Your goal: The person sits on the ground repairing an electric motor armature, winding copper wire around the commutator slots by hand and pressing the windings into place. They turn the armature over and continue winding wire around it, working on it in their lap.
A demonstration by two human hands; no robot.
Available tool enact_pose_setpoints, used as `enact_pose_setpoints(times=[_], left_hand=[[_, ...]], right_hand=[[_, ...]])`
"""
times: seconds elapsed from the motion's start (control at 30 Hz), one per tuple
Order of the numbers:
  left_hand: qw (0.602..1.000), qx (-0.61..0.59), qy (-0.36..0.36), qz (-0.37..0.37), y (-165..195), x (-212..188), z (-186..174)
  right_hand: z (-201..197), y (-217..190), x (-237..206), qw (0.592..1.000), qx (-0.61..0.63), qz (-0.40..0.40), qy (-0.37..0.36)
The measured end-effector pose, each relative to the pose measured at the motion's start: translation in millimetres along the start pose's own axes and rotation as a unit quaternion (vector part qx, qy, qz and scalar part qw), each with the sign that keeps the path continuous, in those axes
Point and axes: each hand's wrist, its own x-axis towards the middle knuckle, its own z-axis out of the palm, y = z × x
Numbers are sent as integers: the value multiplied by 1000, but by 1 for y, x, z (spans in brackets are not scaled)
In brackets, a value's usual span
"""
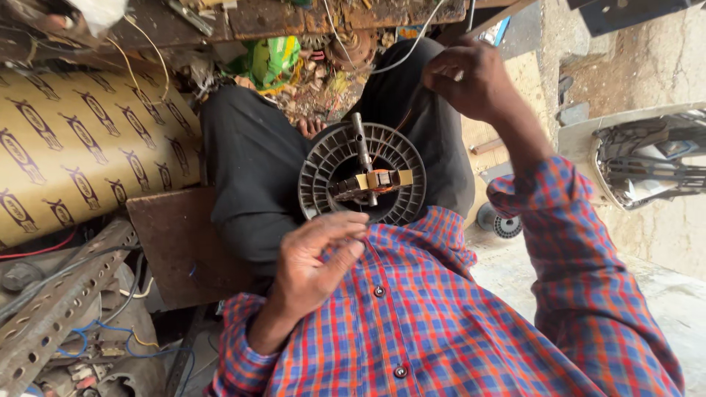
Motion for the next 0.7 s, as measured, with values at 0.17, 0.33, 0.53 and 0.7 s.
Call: enact_pose_setpoints(times=[0.17,0.33,0.53,0.7], left_hand=[[996,27,53,59,16,21,-15],[975,154,42,156,34,57,-15],[890,330,-59,309,25,84,-5],[889,292,-44,351,4,81,-9]], right_hand=[[-10,-43,-12,996,-59,-65,2],[14,-71,-2,932,172,-241,-211],[15,-55,-4,931,214,-223,-195],[12,-44,-23,962,214,-60,-156]])
